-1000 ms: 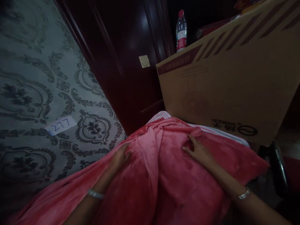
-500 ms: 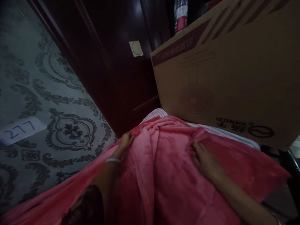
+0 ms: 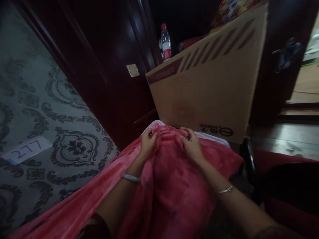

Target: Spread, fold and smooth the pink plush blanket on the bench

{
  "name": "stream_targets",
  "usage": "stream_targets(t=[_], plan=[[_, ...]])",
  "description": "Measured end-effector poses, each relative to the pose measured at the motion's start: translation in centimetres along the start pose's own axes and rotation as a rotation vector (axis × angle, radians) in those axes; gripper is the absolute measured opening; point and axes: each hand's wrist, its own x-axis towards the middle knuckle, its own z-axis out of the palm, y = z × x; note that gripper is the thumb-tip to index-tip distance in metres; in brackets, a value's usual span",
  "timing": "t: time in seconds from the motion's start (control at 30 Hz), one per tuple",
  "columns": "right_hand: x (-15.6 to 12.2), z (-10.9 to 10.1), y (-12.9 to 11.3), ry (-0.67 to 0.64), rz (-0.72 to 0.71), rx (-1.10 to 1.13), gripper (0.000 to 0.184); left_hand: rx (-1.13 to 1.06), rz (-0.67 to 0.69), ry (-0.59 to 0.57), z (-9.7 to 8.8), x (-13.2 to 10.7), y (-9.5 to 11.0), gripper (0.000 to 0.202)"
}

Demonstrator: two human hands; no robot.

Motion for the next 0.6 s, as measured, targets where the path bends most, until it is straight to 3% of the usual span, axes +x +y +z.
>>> stream_targets(t=[0.1,0.2,0.43,0.6], plan=[[0.7,1.1,-2.4,-0.040,0.021,0.070,0.046,0.058,0.039,-0.070,4.3,-1.7,2.8,0.009],[1.4,1.3,-3.3,-0.040,-0.015,0.053,0.042,0.205,0.077,-0.083,6.2,-2.6,5.1,0.015],[2.8,-1.1,-4.0,-0.108,0.107,0.019,0.045,0.573,0.155,-0.292,6.2,-3.7,7.6,0.029],[3.1,-1.6,-4.3,-0.183,0.224,0.052,0.045,0.549,0.147,-0.394,6.5,-4.8,7.6,0.034]])
